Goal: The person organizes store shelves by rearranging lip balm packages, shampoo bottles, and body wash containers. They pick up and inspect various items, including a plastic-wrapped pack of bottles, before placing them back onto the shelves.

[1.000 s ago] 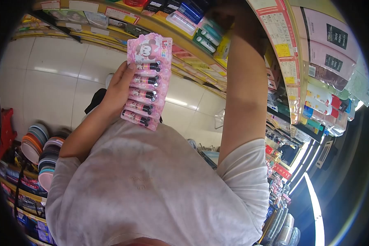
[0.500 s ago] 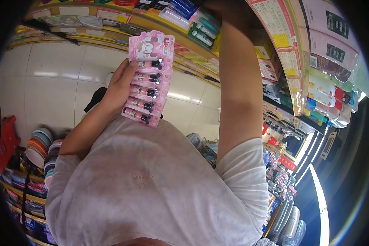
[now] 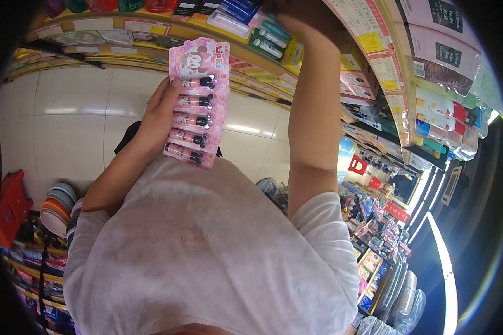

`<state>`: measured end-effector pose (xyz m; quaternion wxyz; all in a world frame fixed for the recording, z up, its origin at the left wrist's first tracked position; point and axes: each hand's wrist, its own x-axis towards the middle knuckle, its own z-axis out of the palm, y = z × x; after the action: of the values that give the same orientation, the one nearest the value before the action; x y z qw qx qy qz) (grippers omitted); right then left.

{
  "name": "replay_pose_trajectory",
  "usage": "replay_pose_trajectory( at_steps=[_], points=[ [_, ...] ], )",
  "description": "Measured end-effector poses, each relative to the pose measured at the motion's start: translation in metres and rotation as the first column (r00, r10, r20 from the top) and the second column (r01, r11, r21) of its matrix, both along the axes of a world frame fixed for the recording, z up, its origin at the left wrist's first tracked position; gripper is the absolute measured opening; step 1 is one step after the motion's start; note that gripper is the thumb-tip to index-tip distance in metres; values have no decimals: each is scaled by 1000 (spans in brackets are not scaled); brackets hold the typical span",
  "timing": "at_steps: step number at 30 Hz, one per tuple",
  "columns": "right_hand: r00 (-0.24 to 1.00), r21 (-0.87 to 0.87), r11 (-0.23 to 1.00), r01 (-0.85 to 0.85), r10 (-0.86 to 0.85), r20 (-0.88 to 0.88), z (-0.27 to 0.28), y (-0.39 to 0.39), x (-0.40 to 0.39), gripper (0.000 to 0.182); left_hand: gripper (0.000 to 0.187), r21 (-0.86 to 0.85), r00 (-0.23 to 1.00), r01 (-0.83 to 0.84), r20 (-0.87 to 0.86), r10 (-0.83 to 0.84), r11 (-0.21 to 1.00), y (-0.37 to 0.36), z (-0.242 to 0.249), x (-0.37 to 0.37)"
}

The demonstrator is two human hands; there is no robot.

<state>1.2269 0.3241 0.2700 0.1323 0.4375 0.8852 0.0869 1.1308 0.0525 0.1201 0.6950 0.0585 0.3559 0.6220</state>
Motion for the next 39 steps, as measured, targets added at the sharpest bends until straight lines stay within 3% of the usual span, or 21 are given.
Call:
replay_pose_trajectory(
  at_steps=[2,3,5,8,11,14,17,20,23,26,29,32,35,39],
  points=[
    [990,-100,987,-125,118,-75,-45,18,49,74,45,4,1000,-6,0,6,1000,2,0,-1],
    [995,-260,966,7,-33,-95,-41,10,47,80,46,10,1000,-14,6,14,1000,3,-2,1],
    [940,-556,794,246,-334,-62,-28,-13,41,91,49,15,1000,-10,6,10,1000,5,-5,3],
    [977,-484,875,4,-106,-184,-44,-5,61,99,50,9,1000,17,-16,-17,1000,5,-4,2],
    [966,-474,878,-61,-68,-251,-70,20,90,100,49,-5,998,43,-35,-43,999,5,3,-1],
    [959,-593,794,132,-254,-126,-43,1,68,98,47,-15,997,63,-48,-64,998,6,4,-2],
    [981,-547,837,1,-108,-163,-32,-2,64,77,45,-16,996,54,-68,-55,998,7,3,-2],
    [918,-648,702,297,-396,-8,11,-26,30,85,44,3,997,45,-63,-45,999,9,2,-1],
    [883,-588,707,393,-469,25,6,-31,21,82,44,5,997,46,-60,-45,999,11,0,-1],
    [935,-547,805,231,-338,-103,-42,-2,65,91,45,0,996,47,-70,-47,999,13,2,1],
    [928,-498,849,178,-314,-203,-31,-22,59,74,46,-5,996,50,-67,-50,999,17,7,2],
    [935,-88,996,14,-45,-352,-47,-46,68,54,46,-13,996,53,-67,-53,999,15,6,0],
    [850,-26,999,35,-44,-524,-78,-76,75,43,47,-11,996,60,-70,-61,998,17,0,-1],
    [900,233,969,81,30,-435,-108,-98,66,40,47,-15,995,73,-69,-73,997,17,-7,3]
  ],
)
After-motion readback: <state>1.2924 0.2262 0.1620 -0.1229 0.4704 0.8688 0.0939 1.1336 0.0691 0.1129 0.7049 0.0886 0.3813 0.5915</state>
